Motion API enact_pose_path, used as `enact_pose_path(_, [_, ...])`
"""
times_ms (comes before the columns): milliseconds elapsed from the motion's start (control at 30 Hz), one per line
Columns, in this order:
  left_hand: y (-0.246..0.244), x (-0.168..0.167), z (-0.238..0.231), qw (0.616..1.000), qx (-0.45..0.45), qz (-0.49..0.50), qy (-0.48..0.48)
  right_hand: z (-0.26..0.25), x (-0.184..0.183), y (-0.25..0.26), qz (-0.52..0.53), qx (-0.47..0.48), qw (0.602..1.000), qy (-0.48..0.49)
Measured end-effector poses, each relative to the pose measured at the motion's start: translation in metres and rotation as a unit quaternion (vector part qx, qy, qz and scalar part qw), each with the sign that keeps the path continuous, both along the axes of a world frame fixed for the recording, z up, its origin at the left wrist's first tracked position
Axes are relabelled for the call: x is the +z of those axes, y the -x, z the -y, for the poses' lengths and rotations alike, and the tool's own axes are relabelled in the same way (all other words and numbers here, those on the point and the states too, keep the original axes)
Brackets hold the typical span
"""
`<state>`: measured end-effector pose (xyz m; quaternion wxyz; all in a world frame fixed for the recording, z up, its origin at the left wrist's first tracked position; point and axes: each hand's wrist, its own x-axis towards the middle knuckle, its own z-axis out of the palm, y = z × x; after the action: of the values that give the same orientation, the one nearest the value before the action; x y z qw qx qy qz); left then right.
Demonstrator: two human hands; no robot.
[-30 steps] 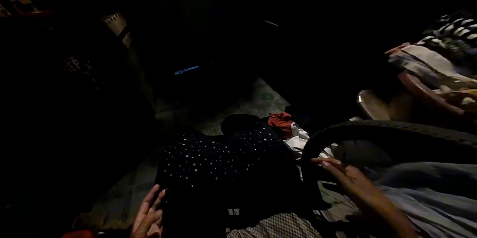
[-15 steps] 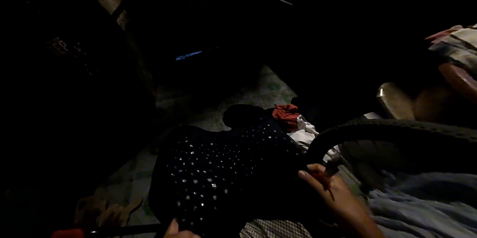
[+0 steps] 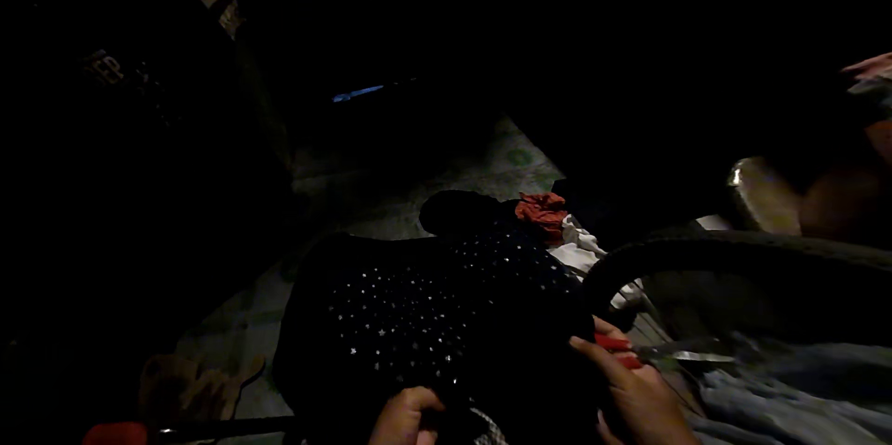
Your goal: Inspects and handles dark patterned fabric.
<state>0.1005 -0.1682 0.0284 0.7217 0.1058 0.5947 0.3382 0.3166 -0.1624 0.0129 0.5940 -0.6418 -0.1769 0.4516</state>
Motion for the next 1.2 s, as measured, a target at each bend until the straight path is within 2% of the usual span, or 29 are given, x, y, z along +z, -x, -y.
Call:
enact_pose_path(33, [-0.003, 0.009, 0.000, 1.000, 0.000, 0.009, 0.005, 0.000, 0.003, 0.002, 0.000, -0.002, 1.000, 0.010])
enact_pose_path(67, [-0.002, 0.004, 0.001, 0.999, 0.006, 0.047, 0.002, -0.001, 0.006, 0.003, 0.002, -0.002, 1.000, 0.021])
enact_pose_path(133, [0.006, -0.033, 0.008, 0.986, 0.008, 0.165, -0.034, -0.001, 0.009, 0.004, 0.003, 0.004, 1.000, 0.029])
enact_pose_path(200, [0.008, -0.046, 0.007, 0.971, -0.045, 0.225, -0.066, -0.001, 0.013, 0.004, -0.024, 0.014, 1.000, 0.009])
enact_pose_path(300, [-0.001, -0.028, -0.007, 0.979, -0.101, 0.170, -0.038, 0.000, 0.016, 0.001, -0.030, 0.053, 0.998, 0.007])
enact_pose_path(400, [-0.010, -0.025, -0.019, 0.987, -0.104, 0.116, -0.039, 0.003, 0.009, -0.006, 0.111, 0.146, 0.983, 0.027])
enact_pose_path(467, [-0.011, -0.029, -0.024, 0.983, -0.142, 0.100, -0.064, 0.001, 0.002, -0.012, 0.216, 0.190, 0.958, 0.016])
enact_pose_path(500, [-0.013, -0.022, -0.026, 0.981, -0.157, 0.088, -0.067, 0.001, -0.001, -0.015, 0.235, 0.196, 0.952, 0.003])
enact_pose_path(600, [-0.029, 0.030, -0.034, 0.992, -0.101, 0.050, -0.057, 0.001, 0.007, -0.018, 0.164, 0.159, 0.973, -0.021])
enact_pose_path(667, [-0.029, 0.005, -0.035, 0.986, -0.022, 0.152, -0.062, 0.001, 0.018, -0.014, 0.077, 0.095, 0.992, 0.014])
enact_pose_path(733, [-0.035, -0.022, -0.031, 0.961, 0.033, 0.271, -0.043, -0.001, 0.023, -0.009, 0.024, 0.064, 0.997, 0.040])
enact_pose_path(833, [-0.050, -0.031, -0.018, 0.940, 0.064, 0.336, -0.002, -0.004, 0.023, 0.002, 0.033, 0.071, 0.995, 0.069])
enact_pose_path(900, [-0.054, -0.035, -0.013, 0.933, 0.062, 0.354, 0.018, -0.002, 0.022, 0.008, 0.072, 0.077, 0.993, 0.049])
enact_pose_path(1033, [-0.066, -0.026, -0.020, 0.931, 0.008, 0.365, -0.015, 0.003, 0.011, 0.031, 0.183, 0.069, 0.978, -0.072])
enact_pose_path(1133, [-0.081, -0.008, -0.029, 0.937, -0.014, 0.346, -0.051, 0.003, 0.009, 0.045, 0.174, 0.020, 0.981, -0.088])
enact_pose_path(1200, [-0.086, 0.004, -0.030, 0.941, -0.076, 0.312, -0.108, -0.004, 0.011, 0.045, 0.167, -0.035, 0.982, -0.076])
